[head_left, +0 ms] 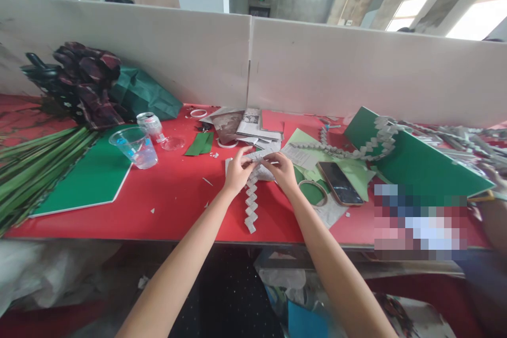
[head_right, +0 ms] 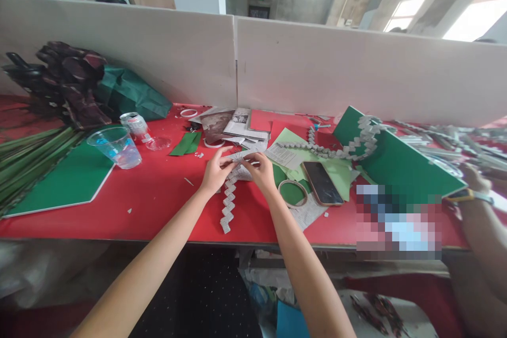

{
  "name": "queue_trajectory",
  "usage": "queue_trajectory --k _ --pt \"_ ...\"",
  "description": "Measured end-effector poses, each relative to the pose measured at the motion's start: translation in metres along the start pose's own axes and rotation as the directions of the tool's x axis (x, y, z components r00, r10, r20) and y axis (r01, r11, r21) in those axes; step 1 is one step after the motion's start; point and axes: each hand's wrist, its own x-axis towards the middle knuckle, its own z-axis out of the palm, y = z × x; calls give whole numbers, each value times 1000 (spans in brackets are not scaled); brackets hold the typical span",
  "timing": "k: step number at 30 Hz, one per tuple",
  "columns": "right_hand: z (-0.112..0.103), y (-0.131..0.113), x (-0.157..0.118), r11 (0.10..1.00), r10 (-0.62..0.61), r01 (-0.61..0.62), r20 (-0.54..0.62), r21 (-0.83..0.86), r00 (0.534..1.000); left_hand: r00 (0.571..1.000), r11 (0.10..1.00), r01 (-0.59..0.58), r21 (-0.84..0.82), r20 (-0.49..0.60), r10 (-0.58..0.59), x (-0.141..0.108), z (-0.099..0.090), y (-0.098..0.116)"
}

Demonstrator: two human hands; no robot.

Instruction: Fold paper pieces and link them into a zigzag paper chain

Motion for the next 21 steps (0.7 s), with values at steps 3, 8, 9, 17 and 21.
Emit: queue_trajectory --k 3,8,9,17,21 --pt "-1 1 0 999 -19 19 20 -27 1000 999 997 -48 64 10 47 -1 -1 2" --pt "-2 1 2 1000 -18 18 68 -3 998 996 986 -90 141 13 89 -3 -1 6" --pt "-2 1 2 1000 -21 21 81 3 996 995 983 -99 153 18 97 -4 -1 7" --pt "-4 -3 0 999 -28 23 135 41 990 993 980 -120 158 38 116 -5 -1 11" --pt "-3 -5 -1 999 -29 24 159 38 987 994 986 -105 126 42 101 -5 0 9"
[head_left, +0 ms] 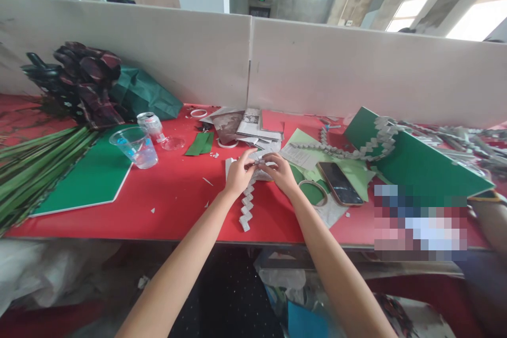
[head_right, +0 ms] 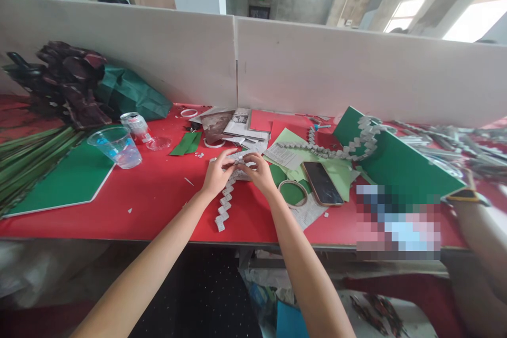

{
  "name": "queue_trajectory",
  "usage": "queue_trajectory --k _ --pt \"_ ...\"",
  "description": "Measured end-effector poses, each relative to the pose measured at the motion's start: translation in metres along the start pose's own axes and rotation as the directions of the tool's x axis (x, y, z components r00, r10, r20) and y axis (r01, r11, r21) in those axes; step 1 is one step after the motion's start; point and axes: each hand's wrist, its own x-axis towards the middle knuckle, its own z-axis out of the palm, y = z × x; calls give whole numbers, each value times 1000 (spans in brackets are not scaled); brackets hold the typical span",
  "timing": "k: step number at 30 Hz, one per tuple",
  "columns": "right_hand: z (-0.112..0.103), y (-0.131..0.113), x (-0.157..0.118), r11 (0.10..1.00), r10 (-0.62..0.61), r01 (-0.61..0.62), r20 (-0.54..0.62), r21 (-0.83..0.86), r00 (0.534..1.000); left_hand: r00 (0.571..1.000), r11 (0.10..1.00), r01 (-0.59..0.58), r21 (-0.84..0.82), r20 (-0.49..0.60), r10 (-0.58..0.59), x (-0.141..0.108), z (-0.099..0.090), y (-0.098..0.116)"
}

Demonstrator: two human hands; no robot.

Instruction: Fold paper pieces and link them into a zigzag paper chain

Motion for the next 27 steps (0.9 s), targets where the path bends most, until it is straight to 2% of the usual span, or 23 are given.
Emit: queue_trajectory --k 13,16,19,22,27 --pt "1 2 1 1000 -1 -1 -56 -31 998 999 996 34 -80 7 -33 0 1 2" --pt "2 1 0 999 15 -13 -53 39 998 993 979 111 -169 -13 -115 3 1 -3" --pt "2 1 -1 996 -1 2 -14 84 1000 970 942 219 -255 -49 -238 6 0 -10" --pt "3 3 -1 999 -23 22 35 37 999 942 900 294 -322 -60 -330 8 -1 -13" --pt "4 5 0 998 -34 35 22 -56 999 910 838 377 -395 -11 -414 7 -2 -7"
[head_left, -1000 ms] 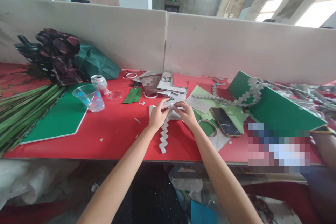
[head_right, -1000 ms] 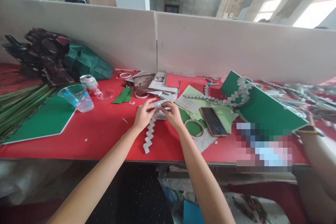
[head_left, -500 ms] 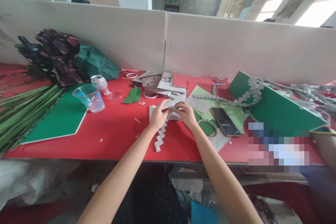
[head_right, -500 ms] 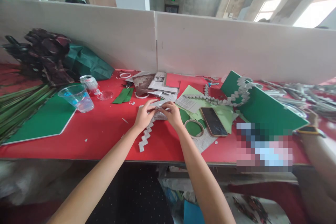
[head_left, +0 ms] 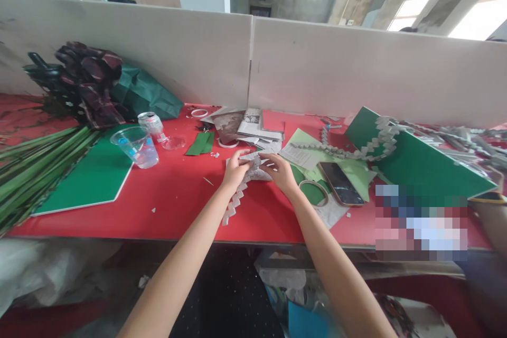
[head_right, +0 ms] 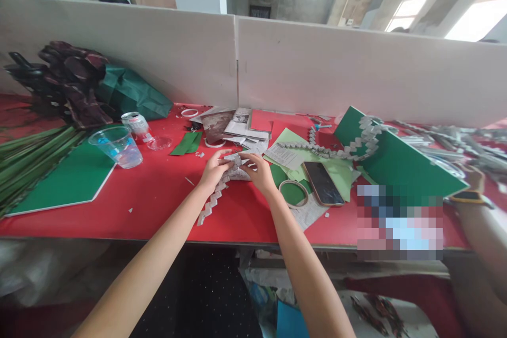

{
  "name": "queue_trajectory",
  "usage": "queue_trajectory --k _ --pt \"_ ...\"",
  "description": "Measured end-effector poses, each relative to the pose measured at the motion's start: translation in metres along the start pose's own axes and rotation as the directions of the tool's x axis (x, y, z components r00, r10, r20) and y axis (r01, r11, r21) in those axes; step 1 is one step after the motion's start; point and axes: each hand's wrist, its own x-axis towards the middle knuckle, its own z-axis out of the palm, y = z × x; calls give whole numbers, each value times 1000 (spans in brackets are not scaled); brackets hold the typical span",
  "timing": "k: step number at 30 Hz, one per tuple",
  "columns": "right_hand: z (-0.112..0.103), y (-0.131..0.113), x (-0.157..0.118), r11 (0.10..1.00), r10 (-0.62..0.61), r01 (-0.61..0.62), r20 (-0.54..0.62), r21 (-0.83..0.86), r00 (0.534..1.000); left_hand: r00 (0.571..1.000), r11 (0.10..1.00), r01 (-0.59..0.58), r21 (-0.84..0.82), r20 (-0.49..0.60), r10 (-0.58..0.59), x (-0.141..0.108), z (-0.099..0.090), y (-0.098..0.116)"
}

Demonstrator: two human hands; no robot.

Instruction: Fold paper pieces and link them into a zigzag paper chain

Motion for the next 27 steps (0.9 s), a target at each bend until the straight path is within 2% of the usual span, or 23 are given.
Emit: queue_trajectory --k 7,13,18,27 --pt "-1 -2 -2 994 -95 94 -10 -53 995 995 994 98 -56 -15 -99 -4 2 10" --pt "-2 -3 -3 982 -135 129 -32 -134 990 985 981 172 -89 43 -169 -5 2 11" --pt "-1 -1 -4 978 -134 123 -55 -166 989 989 985 132 -109 79 -123 -5 2 10" --pt "3 -1 -3 991 -125 119 -90 -69 988 999 996 -16 -87 37 19 -1 4 5"
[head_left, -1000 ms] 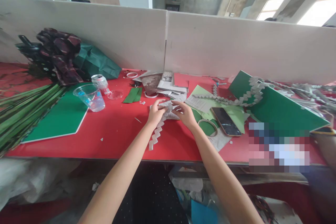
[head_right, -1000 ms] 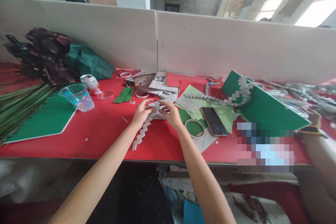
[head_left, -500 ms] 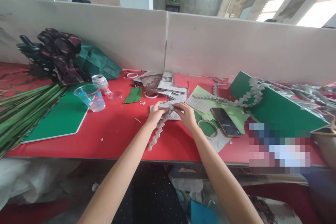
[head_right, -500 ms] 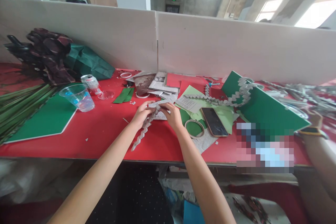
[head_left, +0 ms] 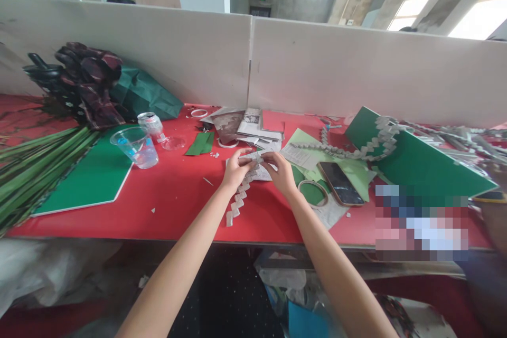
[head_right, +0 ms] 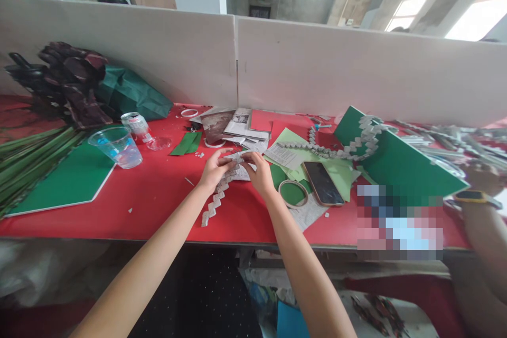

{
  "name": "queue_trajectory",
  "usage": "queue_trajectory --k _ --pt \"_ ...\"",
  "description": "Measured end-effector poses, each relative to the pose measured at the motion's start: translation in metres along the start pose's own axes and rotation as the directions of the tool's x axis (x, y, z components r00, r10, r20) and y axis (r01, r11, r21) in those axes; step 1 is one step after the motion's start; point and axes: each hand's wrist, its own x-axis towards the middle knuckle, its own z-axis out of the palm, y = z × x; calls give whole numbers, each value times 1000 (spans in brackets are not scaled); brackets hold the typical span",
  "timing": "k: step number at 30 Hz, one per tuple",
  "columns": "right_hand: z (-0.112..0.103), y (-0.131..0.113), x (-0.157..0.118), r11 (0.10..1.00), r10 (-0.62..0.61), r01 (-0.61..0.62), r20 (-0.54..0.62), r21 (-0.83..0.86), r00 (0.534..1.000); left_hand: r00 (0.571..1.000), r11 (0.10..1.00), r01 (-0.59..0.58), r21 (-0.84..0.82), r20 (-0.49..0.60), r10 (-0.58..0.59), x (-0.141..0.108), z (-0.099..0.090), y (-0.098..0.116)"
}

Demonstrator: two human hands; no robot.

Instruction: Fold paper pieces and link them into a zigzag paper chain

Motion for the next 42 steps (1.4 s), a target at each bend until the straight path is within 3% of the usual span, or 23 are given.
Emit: queue_trajectory --k 7,10,13,17,22,28,36,42 --pt "-1 -2 0 999 23 -24 -43 -26 999 999 999 -37 17 39 37 2 -1 -3" --pt "0 -2 0 997 55 -52 -42 63 998 997 997 -61 41 50 59 2 -1 -5" --pt "0 -3 1 982 113 -108 -20 154 993 993 987 -107 120 64 99 1 -1 -6" --pt "-1 -3 3 972 192 -193 25 130 981 981 947 -179 266 121 151 -4 1 -4" --pt "-3 -4 5 965 229 -224 -18 132 973 973 919 -213 330 153 171 -5 2 -4" --pt "-1 -7 3 973 226 -219 -98 77 969 972 933 -203 297 174 156 -3 3 -7" --pt "-3 -5 5 953 290 -292 42 77 956 980 942 -163 292 155 122 -7 3 -4" --pt "-2 -6 3 961 274 -274 -23 -26 962 978 950 -129 286 197 73 -6 2 -6"
